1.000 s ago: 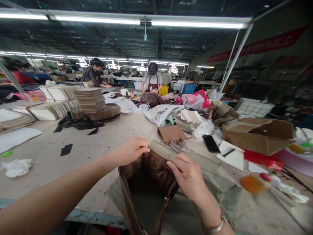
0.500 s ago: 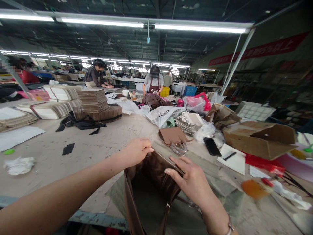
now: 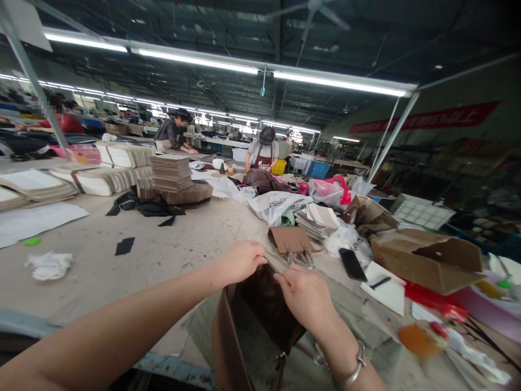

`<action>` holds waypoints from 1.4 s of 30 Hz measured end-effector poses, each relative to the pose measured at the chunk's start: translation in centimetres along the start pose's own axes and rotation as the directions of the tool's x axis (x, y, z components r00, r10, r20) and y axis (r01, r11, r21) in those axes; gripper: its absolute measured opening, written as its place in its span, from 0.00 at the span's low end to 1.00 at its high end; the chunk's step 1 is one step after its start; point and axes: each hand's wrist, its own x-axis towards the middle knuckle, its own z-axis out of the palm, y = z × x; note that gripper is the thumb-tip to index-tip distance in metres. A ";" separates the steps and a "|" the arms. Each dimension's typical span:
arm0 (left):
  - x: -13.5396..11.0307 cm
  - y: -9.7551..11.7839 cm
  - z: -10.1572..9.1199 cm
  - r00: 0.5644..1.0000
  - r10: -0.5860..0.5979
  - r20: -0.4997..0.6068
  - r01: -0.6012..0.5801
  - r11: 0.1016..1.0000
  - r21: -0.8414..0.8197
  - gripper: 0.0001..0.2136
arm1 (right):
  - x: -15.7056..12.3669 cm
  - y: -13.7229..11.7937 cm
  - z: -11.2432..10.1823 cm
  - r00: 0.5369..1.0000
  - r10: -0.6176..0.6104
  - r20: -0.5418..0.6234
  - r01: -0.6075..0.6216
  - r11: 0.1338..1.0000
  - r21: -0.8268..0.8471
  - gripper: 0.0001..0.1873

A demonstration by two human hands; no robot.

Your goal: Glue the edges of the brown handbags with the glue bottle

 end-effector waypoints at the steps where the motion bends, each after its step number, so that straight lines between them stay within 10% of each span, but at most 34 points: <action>1: 0.0 -0.1 0.0 1.000 0.002 0.002 -0.002 1.000 0.002 0.10 | -0.1 -0.1 -0.1 1.000 0.006 0.027 -0.006 1.000 0.010 0.20; 12: -0.4 -0.9 0.0 0.998 0.065 -0.001 -0.065 0.996 -0.054 0.09 | 1.3 1.4 -2.0 0.891 -0.166 0.423 -0.105 0.830 0.547 0.29; 16: -0.7 -0.1 -0.3 0.989 0.146 0.031 -0.143 0.987 -0.073 0.09 | 0.6 2.8 -0.2 0.889 -0.277 0.365 -0.237 0.404 0.883 0.35; 19: -0.7 0.7 -0.4 0.975 0.214 0.062 -0.209 0.975 -0.081 0.08 | 0.1 3.6 0.6 0.979 -0.035 0.202 -0.205 -0.111 0.973 0.32; 21: -0.6 1.0 -0.4 0.969 0.237 0.073 -0.231 0.969 -0.083 0.09 | -0.1 3.9 0.5 0.966 0.194 0.171 -0.113 -0.280 0.953 0.27; 26: -0.2 1.1 0.3 0.964 0.249 0.094 -0.240 0.966 -0.099 0.11 | -1.0 5.8 0.1 0.897 0.395 0.199 -0.196 -0.048 0.979 0.22; 32: 0.2 0.8 0.7 0.976 0.202 0.079 -0.196 0.977 -0.078 0.12 | -8.4 11.8 6.5 0.841 0.512 0.175 -0.529 0.711 0.463 0.30; 34: 0.4 0.9 0.7 0.977 0.197 0.078 -0.191 0.978 -0.079 0.12 | -11.5 13.0 9.4 0.782 0.527 0.331 -0.606 0.768 0.208 0.39; 37: 0.6 1.2 0.8 0.980 0.183 0.077 -0.177 0.982 -0.070 0.12 | -14.2 13.8 11.4 0.787 0.484 0.383 -0.559 0.822 0.110 0.24; 42: 0.8 1.6 0.7 0.983 0.172 0.066 -0.171 0.985 -0.023 0.12 | -11.7 13.0 6.5 0.844 0.444 0.301 -0.520 0.813 0.261 0.16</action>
